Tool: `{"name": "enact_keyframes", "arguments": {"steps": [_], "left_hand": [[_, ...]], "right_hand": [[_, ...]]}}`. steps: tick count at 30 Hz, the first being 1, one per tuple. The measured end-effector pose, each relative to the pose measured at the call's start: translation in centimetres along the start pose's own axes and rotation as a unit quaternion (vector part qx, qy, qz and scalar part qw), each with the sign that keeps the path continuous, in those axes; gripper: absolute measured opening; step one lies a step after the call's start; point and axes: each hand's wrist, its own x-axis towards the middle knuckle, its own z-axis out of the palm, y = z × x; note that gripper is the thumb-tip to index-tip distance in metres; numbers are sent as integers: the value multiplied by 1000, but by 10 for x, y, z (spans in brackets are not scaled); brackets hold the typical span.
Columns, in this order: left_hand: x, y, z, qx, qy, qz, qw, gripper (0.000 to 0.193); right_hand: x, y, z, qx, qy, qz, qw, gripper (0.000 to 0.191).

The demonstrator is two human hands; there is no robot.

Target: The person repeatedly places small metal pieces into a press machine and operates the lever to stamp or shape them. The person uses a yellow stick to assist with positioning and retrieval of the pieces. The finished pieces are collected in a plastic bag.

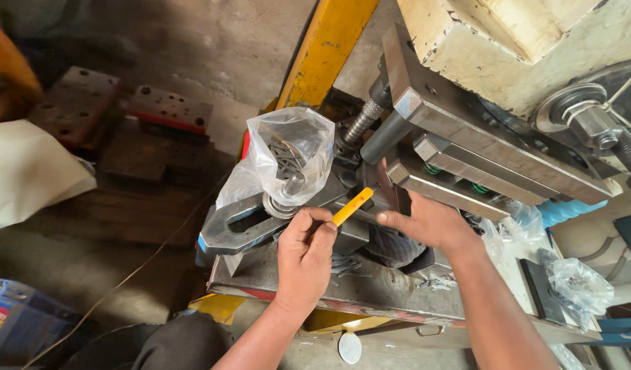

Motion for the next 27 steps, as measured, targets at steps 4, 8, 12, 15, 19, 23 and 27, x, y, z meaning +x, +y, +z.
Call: {"name": "enact_keyframes", "arguments": {"steps": [4,8,12,15,19,23,27], "left_hand": [[0,-1,0,-1,-1,-9,1000,5],[0,-3,0,13,-1,-8,1000,5],[-2,-2,-1,23,-4,-12,1000,5],[-3,1,-1,27,-1,-11,1000,4],[-3,2,-2,3,-9,-15,1000,5],[-7,3,-6,43,-18,5,999,5],[-10,6,-9,9,-32,-16,999,4]], "right_hand": [[0,13,13,-100,18,90,991,94],[-8,15,21,-144,41,136,979,95],[-7,14,18,-106,27,137,985,98],[-5,10,16,-93,7,155,983,96],[-6,3,20,-194,28,190,962,93],[-9,9,26,-201,-32,319,926,102],[-30,6,27,-141,153,38,977,72]]}}
